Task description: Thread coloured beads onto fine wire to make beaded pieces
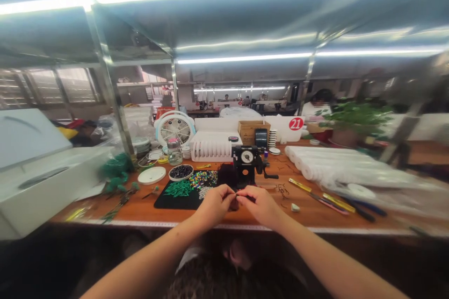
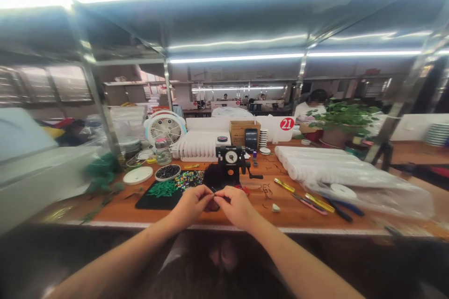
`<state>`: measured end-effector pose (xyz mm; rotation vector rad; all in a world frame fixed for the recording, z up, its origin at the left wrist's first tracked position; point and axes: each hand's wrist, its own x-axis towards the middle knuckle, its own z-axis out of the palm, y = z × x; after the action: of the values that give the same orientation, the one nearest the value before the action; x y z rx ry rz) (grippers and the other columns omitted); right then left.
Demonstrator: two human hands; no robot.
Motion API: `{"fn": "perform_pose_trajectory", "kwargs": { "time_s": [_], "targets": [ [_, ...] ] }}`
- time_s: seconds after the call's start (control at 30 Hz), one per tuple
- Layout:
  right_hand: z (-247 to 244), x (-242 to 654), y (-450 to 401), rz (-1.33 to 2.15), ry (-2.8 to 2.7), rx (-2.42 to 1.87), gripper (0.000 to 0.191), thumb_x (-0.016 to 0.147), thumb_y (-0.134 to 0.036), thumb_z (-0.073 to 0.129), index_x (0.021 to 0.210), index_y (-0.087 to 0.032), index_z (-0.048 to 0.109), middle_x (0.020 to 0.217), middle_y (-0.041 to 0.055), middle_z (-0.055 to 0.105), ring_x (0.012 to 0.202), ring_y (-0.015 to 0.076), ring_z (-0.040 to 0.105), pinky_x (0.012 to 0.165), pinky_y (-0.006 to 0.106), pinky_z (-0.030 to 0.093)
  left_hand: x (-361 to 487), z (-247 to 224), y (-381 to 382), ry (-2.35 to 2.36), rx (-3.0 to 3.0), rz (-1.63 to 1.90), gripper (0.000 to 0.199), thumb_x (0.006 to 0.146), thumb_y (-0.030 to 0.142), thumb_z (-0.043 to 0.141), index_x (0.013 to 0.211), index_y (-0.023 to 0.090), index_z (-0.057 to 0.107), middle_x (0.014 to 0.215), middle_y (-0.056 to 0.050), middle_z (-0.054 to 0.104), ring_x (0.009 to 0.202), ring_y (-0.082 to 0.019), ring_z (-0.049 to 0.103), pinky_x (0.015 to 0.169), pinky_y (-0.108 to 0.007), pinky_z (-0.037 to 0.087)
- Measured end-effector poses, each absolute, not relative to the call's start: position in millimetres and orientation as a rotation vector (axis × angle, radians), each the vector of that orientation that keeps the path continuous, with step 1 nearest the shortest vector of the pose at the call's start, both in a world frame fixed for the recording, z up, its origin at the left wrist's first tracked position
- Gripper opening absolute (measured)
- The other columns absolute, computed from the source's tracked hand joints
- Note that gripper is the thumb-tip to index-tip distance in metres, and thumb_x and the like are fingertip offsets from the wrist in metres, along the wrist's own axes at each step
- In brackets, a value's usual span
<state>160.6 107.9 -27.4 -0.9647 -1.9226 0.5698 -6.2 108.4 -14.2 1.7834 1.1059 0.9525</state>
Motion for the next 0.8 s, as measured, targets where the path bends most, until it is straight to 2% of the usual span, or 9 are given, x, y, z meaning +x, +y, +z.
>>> {"fn": "perform_pose_trajectory", "kwargs": {
  "time_s": [0.17, 0.33, 0.57, 0.8],
  "targets": [
    [-23, 162, 105, 0.82, -1.786, -0.991, 0.02, 0.079, -0.027, 0.055, 0.076, -0.016, 0.071, 0.076, 0.004, 0.071, 0.073, 0.019, 0.062, 0.069, 0.028, 0.045, -7, -13, 102, 1.176, 2.124, 0.99, 0.018, 0.084, 0.03, 0.048, 0.074, 0.02, 0.059, 0.072, -0.002, 0.067, 0.068, -0.017, 0.06, 0.066, -0.027, 0.045],
    [-25, 162, 103, 0.745, -1.793, -1.052, 0.023, 0.079, -0.028, 0.054, 0.068, -0.017, 0.07, 0.068, 0.003, 0.069, 0.067, 0.0181, 0.06, 0.064, 0.027, 0.043, -6, -16, 102, 1.198, 2.258, 0.971, 0.018, 0.084, 0.027, 0.047, 0.072, 0.02, 0.058, 0.07, -0.003, 0.065, 0.067, -0.017, 0.058, 0.066, -0.028, 0.042],
    [-36, 164, 101, 0.54, -1.819, -1.001, 0.019, 0.079, -0.024, 0.052, 0.075, -0.017, 0.069, 0.073, 0.0044, 0.066, 0.069, 0.0174, 0.059, 0.065, 0.027, 0.043, -2, -24, 104, 1.099, 2.054, 0.99, 0.015, 0.086, 0.027, 0.043, 0.078, 0.02, 0.053, 0.071, -0.001, 0.066, 0.068, -0.015, 0.062, 0.064, -0.025, 0.047],
    [-32, 167, 102, 0.689, -1.848, -0.985, 0.022, 0.082, -0.025, 0.051, 0.083, -0.017, 0.072, 0.078, 0.005, 0.069, 0.073, 0.0181, 0.06, 0.069, 0.028, 0.044, -2, -21, 105, 1.082, 2.054, 0.975, 0.017, 0.086, 0.027, 0.041, 0.076, 0.021, 0.053, 0.063, 0.001, 0.062, 0.059, -0.014, 0.056, 0.059, -0.024, 0.044]
  ]
}}
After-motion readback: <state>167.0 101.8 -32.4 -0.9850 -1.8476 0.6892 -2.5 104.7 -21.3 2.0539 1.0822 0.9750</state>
